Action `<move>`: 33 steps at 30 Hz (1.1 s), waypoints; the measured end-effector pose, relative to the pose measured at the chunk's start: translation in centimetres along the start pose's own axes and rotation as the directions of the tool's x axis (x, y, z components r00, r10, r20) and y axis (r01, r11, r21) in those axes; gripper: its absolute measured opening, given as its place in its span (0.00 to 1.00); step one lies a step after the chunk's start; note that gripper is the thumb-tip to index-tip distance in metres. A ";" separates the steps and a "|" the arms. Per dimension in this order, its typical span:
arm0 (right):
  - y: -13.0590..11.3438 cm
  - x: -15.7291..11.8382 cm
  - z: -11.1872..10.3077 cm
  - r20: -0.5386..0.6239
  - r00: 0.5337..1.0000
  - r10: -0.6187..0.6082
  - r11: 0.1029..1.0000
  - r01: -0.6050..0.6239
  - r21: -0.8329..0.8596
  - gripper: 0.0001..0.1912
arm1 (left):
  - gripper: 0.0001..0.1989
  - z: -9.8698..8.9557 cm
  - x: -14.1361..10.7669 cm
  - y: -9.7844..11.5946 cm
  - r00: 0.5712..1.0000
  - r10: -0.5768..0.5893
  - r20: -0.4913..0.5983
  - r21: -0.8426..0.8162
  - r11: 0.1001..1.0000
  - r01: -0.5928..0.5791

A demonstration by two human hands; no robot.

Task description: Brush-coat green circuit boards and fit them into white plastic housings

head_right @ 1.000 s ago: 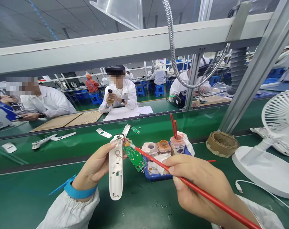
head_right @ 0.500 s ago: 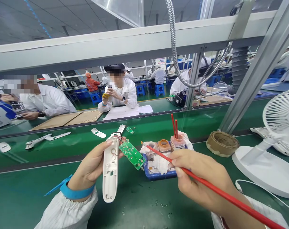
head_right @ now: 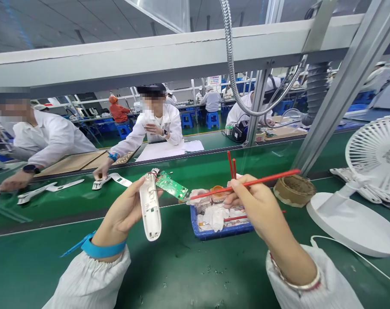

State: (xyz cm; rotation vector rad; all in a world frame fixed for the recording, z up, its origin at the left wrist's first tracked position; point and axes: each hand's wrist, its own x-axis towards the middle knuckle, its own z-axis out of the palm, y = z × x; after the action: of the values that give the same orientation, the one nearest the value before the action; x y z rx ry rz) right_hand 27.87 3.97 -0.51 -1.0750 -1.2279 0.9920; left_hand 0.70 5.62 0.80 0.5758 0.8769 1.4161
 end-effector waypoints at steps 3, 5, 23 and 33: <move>1.4 1.6 0.7 0.096 0.954 0.283 0.939 -0.296 0.176 0.13 | 0.08 -0.9 1.6 0.1 1.000 -0.003 -0.002 -0.050 0.999 0.003; 2.3 2.1 1.3 0.109 0.921 0.374 0.900 -0.389 0.197 0.11 | 0.07 -1.5 2.5 0.2 1.000 -0.003 -0.005 -0.066 0.998 0.003; 6.2 -0.7 0.8 0.161 0.680 0.715 0.587 -0.710 0.389 0.11 | 0.08 -3.2 6.0 -0.6 0.996 -0.008 -0.089 -0.085 0.996 0.001; 5.7 -2.3 -1.1 0.234 0.630 0.741 0.500 -0.749 0.435 0.13 | 0.08 -2.1 5.2 -0.7 0.998 -0.057 -0.001 -0.030 0.998 0.056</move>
State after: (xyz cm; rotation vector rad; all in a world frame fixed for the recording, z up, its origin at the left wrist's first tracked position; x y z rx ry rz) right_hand 28.72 2.83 -6.57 -1.1785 -0.3824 1.8793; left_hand -0.89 10.29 -1.83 0.5233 0.8662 1.3765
